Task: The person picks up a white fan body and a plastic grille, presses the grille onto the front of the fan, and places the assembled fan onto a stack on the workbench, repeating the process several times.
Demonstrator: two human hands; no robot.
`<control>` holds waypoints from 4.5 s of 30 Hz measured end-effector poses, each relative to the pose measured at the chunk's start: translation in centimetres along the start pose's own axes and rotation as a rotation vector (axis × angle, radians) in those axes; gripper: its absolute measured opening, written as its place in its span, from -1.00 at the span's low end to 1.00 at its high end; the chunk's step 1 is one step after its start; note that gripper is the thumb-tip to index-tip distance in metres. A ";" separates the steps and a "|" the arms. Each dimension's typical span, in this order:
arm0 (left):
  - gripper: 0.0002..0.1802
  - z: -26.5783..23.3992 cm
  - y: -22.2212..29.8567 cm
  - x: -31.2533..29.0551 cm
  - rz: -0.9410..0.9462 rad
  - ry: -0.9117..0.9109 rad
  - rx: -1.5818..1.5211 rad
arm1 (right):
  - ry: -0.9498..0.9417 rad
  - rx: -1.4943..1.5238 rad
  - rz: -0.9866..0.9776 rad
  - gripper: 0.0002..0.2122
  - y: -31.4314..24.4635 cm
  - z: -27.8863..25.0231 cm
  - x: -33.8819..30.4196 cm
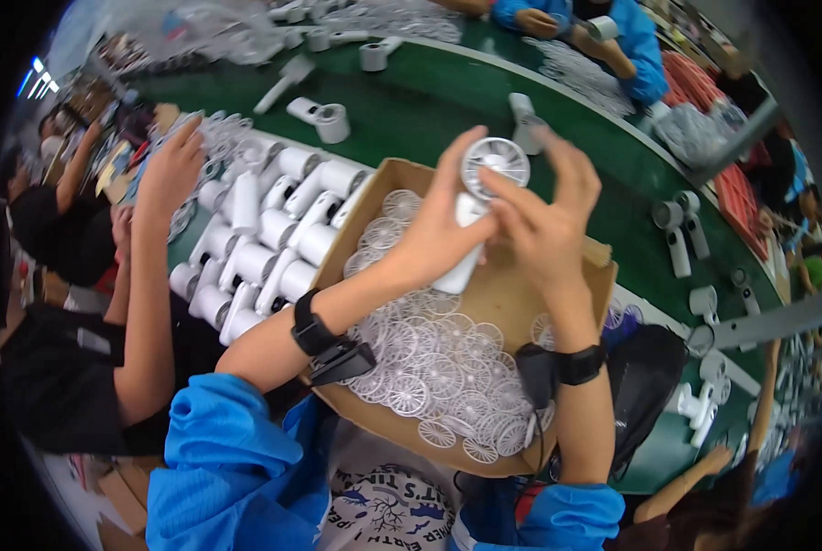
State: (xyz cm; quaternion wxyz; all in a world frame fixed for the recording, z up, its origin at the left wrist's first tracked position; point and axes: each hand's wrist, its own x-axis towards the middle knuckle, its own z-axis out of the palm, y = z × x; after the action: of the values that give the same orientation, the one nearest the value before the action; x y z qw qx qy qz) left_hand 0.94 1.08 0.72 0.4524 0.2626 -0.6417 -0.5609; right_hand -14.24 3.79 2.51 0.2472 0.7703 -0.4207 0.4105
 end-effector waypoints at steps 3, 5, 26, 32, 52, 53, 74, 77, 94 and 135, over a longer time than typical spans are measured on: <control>-0.20 -0.8 0.0 0.1 -0.027 -0.057 -0.156 | -0.028 0.438 0.296 -0.57 0.1 1.8 -0.8; -0.28 -1.1 0.1 0.0 -0.012 -0.143 -0.216 | 0.008 1.057 0.695 -0.53 -1.1 1.7 -0.7; -0.05 -17.2 5.4 -4.3 -0.201 0.148 1.146 | -0.676 -0.265 0.574 -0.68 20.5 -10.1 -9.2; -0.10 -21.0 3.5 -6.6 -0.393 0.352 1.364 | -0.847 -0.517 0.913 -0.63 29.9 -12.2 -22.2; -0.55 -10.3 4.7 4.8 -0.238 -0.043 1.307 | -0.152 0.942 1.572 -0.79 16.4 -7.4 -8.2; -0.46 -7.3 5.7 4.4 -0.228 -0.142 1.079 | -0.141 1.056 1.519 -0.79 14.4 -7.4 -6.1; -0.12 -5.6 -2.2 2.0 -0.222 0.253 -0.356 | -1.070 0.674 0.097 -0.63 -10.8 2.7 -4.7; -0.12 -5.2 -2.5 2.2 -0.166 0.234 -0.240 | -1.091 0.772 0.316 -0.69 -9.6 2.4 -4.3; -0.02 -2.9 1.1 0.6 0.048 -0.003 -0.301 | 0.127 1.656 1.075 -0.84 -2.1 1.7 -1.6; -0.12 -2.4 -1.4 0.0 -0.519 -0.482 -0.967 | 0.125 0.794 0.566 -0.65 -2.6 0.4 -1.1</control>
State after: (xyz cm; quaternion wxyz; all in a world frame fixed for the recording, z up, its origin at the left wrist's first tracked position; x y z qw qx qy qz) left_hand 2.81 -0.38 -0.71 0.2103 0.0404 -0.3129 -0.9253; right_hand -12.22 5.32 1.24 -0.1620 0.6344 -0.4092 0.6355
